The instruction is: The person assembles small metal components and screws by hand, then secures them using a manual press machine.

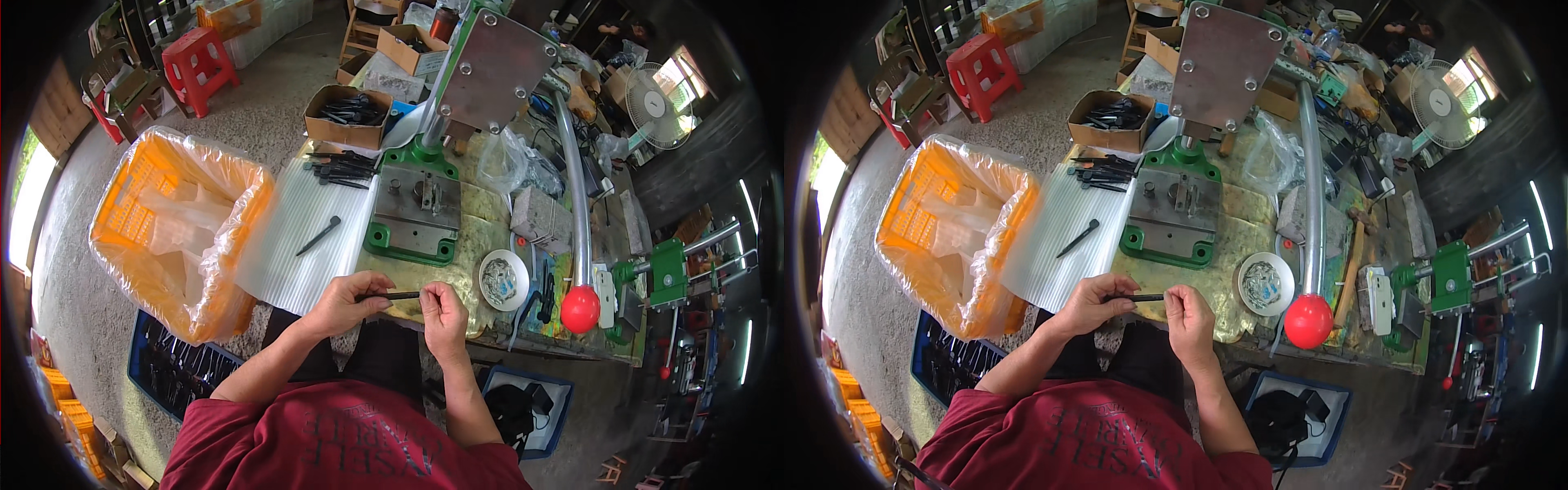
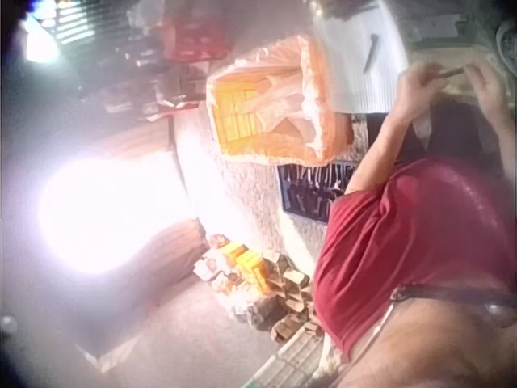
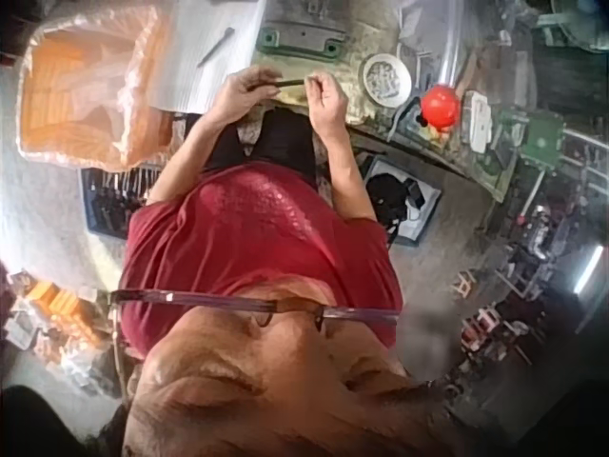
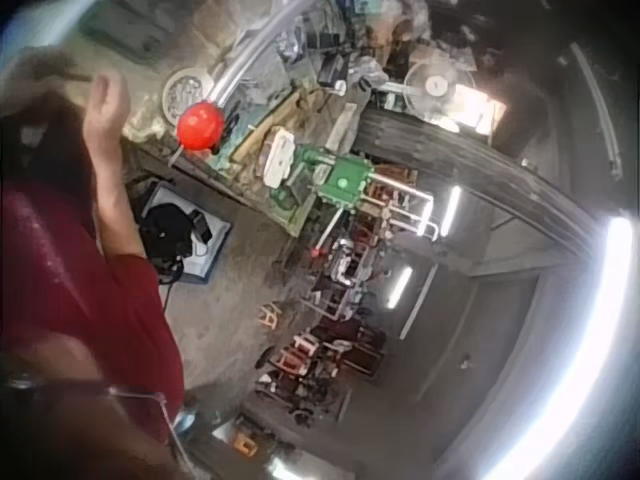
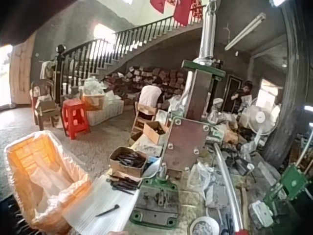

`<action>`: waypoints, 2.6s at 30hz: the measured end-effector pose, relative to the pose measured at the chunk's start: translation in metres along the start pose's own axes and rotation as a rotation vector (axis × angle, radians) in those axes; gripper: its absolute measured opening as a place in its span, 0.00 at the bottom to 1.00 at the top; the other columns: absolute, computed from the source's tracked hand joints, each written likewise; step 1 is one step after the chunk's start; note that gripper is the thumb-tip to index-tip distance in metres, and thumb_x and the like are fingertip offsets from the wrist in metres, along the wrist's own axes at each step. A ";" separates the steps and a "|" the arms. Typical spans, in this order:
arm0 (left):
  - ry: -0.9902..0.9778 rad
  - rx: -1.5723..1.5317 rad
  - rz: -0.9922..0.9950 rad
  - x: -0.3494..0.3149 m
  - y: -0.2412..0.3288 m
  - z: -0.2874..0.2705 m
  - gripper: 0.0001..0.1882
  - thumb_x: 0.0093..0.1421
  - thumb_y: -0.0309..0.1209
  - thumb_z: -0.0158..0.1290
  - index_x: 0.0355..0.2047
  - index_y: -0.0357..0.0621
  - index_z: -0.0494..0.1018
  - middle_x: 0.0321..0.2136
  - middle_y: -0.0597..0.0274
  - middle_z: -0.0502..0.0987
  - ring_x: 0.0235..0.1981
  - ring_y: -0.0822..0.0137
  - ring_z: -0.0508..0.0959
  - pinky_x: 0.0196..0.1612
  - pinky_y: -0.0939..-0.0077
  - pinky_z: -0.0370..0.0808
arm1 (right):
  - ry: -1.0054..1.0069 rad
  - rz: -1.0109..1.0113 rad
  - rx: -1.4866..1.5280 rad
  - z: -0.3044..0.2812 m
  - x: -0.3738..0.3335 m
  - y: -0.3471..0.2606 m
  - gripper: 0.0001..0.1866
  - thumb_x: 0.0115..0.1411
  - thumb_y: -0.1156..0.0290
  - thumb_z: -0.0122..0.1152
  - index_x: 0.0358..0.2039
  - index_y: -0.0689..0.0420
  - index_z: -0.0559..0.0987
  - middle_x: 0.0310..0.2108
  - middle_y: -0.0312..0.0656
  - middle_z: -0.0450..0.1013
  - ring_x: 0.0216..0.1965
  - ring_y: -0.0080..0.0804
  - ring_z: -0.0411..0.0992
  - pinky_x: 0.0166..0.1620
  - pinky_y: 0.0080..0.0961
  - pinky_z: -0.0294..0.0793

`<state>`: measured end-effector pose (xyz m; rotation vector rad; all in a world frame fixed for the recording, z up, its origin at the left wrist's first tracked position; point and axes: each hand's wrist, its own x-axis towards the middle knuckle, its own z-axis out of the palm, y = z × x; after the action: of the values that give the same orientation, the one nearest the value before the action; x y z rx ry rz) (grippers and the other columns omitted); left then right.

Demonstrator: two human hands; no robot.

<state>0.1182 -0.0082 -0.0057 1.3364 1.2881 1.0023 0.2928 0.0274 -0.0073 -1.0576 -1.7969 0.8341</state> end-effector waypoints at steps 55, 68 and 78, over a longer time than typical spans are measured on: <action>0.062 -0.413 -0.063 -0.009 -0.025 0.042 0.06 0.55 0.26 0.46 0.30 0.35 0.68 0.27 0.61 0.73 0.26 0.75 0.73 0.30 0.83 0.72 | -0.085 0.242 -1.103 -0.101 0.039 0.078 0.06 0.49 0.74 0.45 0.26 0.60 0.70 0.26 0.47 0.70 0.29 0.43 0.69 0.33 0.37 0.66; 0.045 -0.441 -0.059 -0.012 -0.028 0.040 0.07 0.56 0.27 0.45 0.31 0.35 0.68 0.27 0.62 0.73 0.26 0.76 0.72 0.30 0.83 0.71 | 0.003 0.236 -0.974 -0.114 0.034 0.077 0.07 0.51 0.71 0.46 0.27 0.62 0.69 0.25 0.49 0.69 0.29 0.47 0.68 0.33 0.37 0.65; 0.025 -0.440 -0.057 -0.012 -0.031 0.043 0.07 0.56 0.26 0.45 0.31 0.35 0.68 0.27 0.63 0.72 0.26 0.76 0.72 0.30 0.84 0.71 | -0.058 0.214 -1.116 -0.096 0.036 0.090 0.06 0.49 0.72 0.47 0.27 0.59 0.69 0.26 0.46 0.70 0.30 0.44 0.69 0.34 0.41 0.61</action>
<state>0.1534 -0.0266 -0.0423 0.9468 1.0399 1.1835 0.3997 0.1087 -0.0333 -1.9372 -2.2439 -0.1297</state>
